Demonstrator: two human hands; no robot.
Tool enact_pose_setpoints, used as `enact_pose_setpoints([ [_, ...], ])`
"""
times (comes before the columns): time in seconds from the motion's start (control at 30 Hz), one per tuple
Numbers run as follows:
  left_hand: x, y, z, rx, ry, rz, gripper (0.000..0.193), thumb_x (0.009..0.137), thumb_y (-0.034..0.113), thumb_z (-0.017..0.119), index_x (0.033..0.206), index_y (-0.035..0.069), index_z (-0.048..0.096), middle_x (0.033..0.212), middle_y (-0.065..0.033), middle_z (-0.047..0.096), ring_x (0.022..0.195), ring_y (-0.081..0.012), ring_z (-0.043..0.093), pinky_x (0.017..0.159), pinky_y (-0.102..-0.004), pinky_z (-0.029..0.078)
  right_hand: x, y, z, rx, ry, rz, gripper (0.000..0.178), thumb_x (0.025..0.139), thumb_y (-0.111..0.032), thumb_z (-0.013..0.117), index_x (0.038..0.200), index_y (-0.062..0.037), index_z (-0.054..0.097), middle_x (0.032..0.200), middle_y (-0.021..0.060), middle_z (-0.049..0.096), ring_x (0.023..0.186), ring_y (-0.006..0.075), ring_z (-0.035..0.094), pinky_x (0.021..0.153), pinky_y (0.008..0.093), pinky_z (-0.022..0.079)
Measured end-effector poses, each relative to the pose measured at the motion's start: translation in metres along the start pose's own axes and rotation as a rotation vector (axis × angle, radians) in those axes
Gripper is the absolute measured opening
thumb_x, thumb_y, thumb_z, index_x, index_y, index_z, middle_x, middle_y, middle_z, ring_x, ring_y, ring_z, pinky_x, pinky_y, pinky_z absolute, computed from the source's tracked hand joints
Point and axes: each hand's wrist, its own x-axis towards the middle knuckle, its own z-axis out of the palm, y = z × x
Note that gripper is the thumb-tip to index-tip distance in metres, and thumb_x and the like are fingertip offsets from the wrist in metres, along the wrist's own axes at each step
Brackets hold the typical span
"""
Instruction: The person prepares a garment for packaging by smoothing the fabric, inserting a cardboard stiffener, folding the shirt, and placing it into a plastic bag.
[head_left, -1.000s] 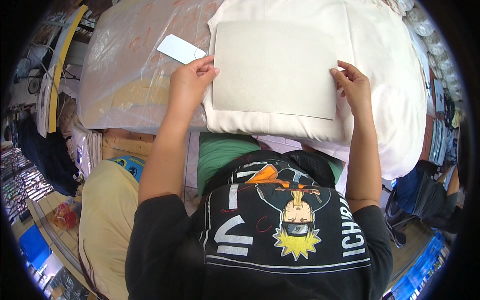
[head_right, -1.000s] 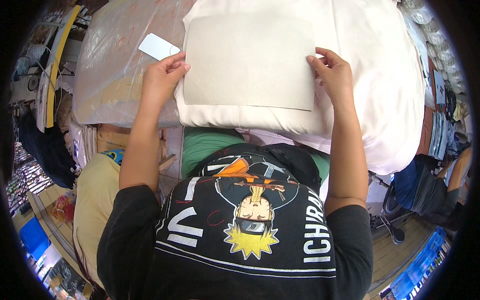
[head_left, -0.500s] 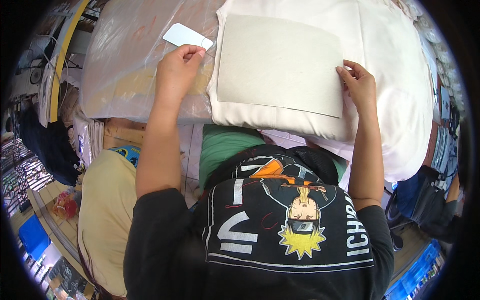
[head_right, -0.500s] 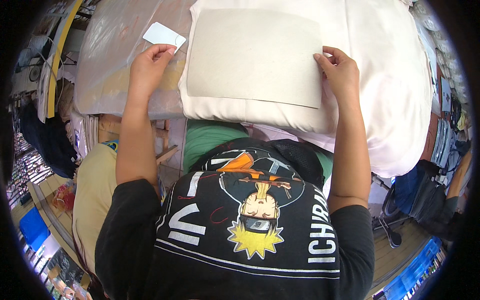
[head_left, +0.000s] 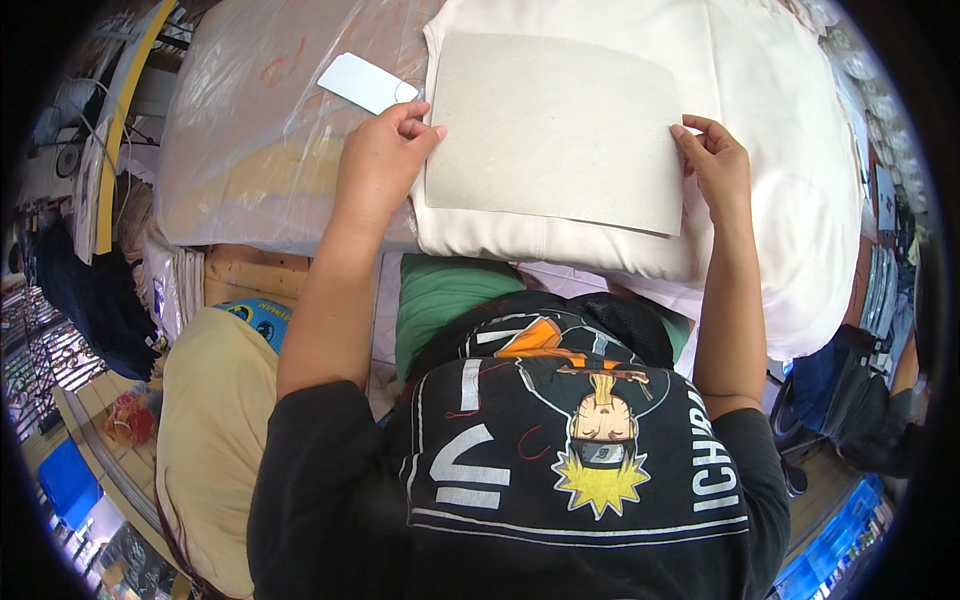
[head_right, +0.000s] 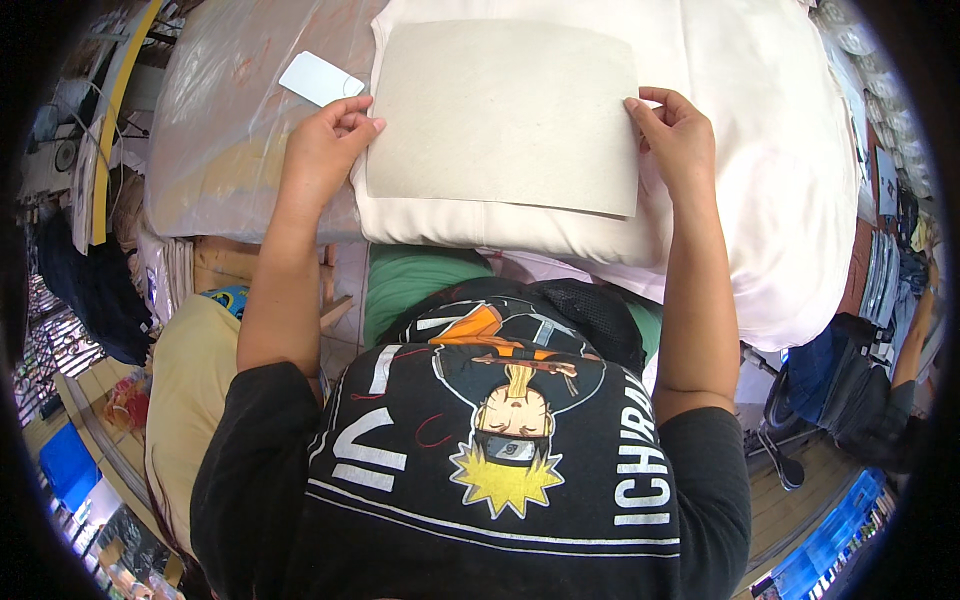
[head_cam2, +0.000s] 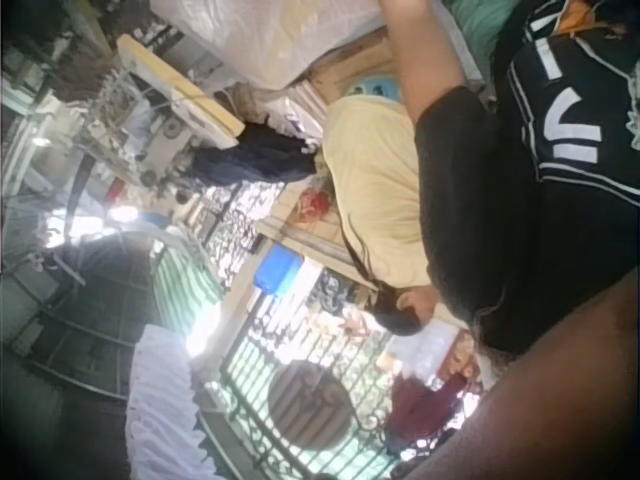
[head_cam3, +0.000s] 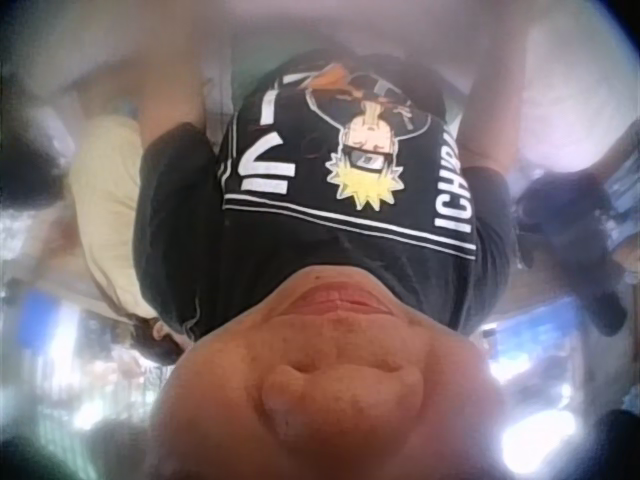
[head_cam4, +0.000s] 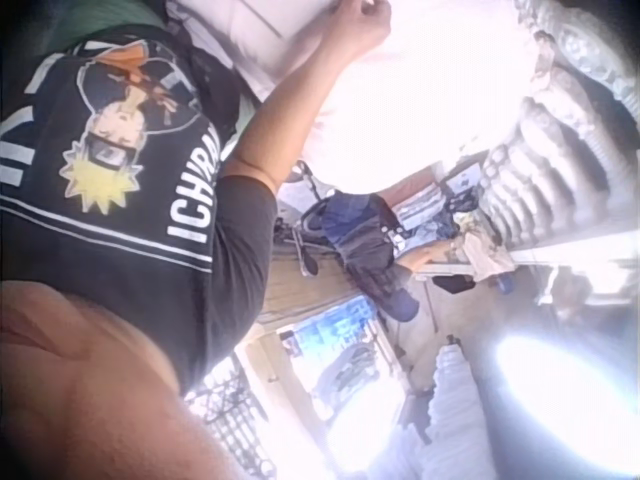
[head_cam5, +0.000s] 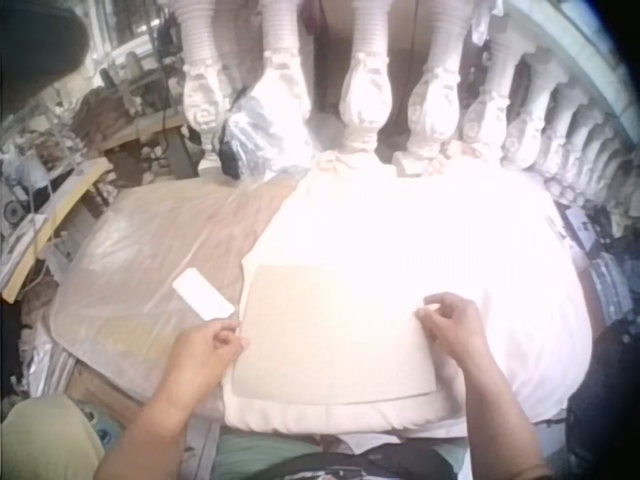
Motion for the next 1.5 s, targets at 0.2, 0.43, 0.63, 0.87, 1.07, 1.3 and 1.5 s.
enact_pose_setpoints([
  [0.2, -0.003, 0.01, -0.002, -0.012, 0.067, 0.01, 0.036, 0.078, 0.016, 0.068, 0.109, -0.001, 0.061, 0.078, -0.0008, 0.061, 0.069, -0.0066, 0.056, 0.065, -0.0199, 0.045, -0.007, -0.017, -0.001, 0.033, 0.032, 0.002, 0.029, 0.079, -0.016, 0.068, 0.102, 0.0014, 0.062, 0.063, 0.0, 0.058, 0.052, 0.0069, 0.049, 0.05, 0.0208, 0.04],
  [0.43, 0.003, -0.001, 0.002, 0.007, 0.012, -0.009, 0.035, 0.077, 0.014, 0.068, 0.109, -0.001, 0.061, 0.077, -0.0009, 0.061, 0.068, -0.007, 0.056, 0.065, -0.02, 0.045, 0.0, -0.001, 0.004, -0.106, 0.02, -0.012, 0.03, 0.079, -0.02, 0.068, 0.102, -0.0013, 0.063, 0.064, 0.0002, 0.06, 0.053, 0.0073, 0.051, 0.052, 0.0219, 0.042],
  [0.63, -0.001, 0.007, 0.002, 0.157, 0.064, 0.055, 0.035, 0.078, 0.016, 0.066, 0.11, 0.003, 0.061, 0.097, -0.0098, 0.063, 0.088, -0.0191, 0.06, 0.079, -0.0302, 0.046, 0.001, 0.003, 0.006, -0.103, 0.02, -0.004, 0.03, 0.079, -0.02, 0.067, 0.102, -0.0013, 0.064, 0.065, 0.0008, 0.061, 0.055, 0.0074, 0.052, 0.053, 0.0223, 0.043],
  [0.87, -0.011, 0.033, 0.061, 0.497, 0.109, 0.546, 0.056, 0.086, 0.036, 0.055, 0.13, 0.004, 0.042, 0.139, -0.0197, 0.03, 0.13, -0.0358, 0.026, 0.106, -0.0443, 0.023, -0.002, -0.003, 0.008, -0.137, 0.032, 0.011, 0.029, 0.079, -0.019, 0.067, 0.102, -0.0014, 0.064, 0.065, 0.0007, 0.061, 0.056, 0.0074, 0.052, 0.053, 0.0224, 0.043],
  [1.07, -0.01, 0.026, 0.094, 0.593, 0.032, 0.514, 0.068, 0.09, 0.052, 0.038, 0.139, 0.006, 0.029, 0.146, -0.0221, 0.015, 0.136, -0.0408, 0.007, 0.109, -0.0513, 0.008, -0.002, -0.002, 0.007, -0.136, 0.027, 0.012, 0.029, 0.079, -0.019, 0.067, 0.102, -0.0014, 0.064, 0.065, 0.0006, 0.061, 0.056, 0.0072, 0.052, 0.053, 0.0221, 0.042],
  [1.3, -0.01, 0.026, 0.094, 0.594, 0.04, 0.518, 0.067, 0.09, 0.051, 0.039, 0.139, 0.006, 0.03, 0.145, -0.023, 0.017, 0.136, -0.0408, 0.008, 0.108, -0.0512, 0.008, -0.001, 0.002, 0.007, -0.11, 0.03, 0.013, 0.029, 0.079, -0.019, 0.068, 0.102, -0.0015, 0.064, 0.066, 0.0006, 0.061, 0.056, 0.0071, 0.052, 0.053, 0.0219, 0.042],
  [1.5, -0.01, 0.027, 0.092, 0.585, 0.036, 0.513, 0.067, 0.09, 0.051, 0.039, 0.138, 0.005, 0.031, 0.145, -0.0238, 0.018, 0.135, -0.041, 0.009, 0.108, -0.052, 0.009, -0.005, -0.003, 0.008, -0.066, 0.039, 0.013, 0.029, 0.078, -0.019, 0.069, 0.102, -0.0017, 0.065, 0.066, 0.0016, 0.062, 0.057, 0.007, 0.052, 0.053, 0.022, 0.042],
])
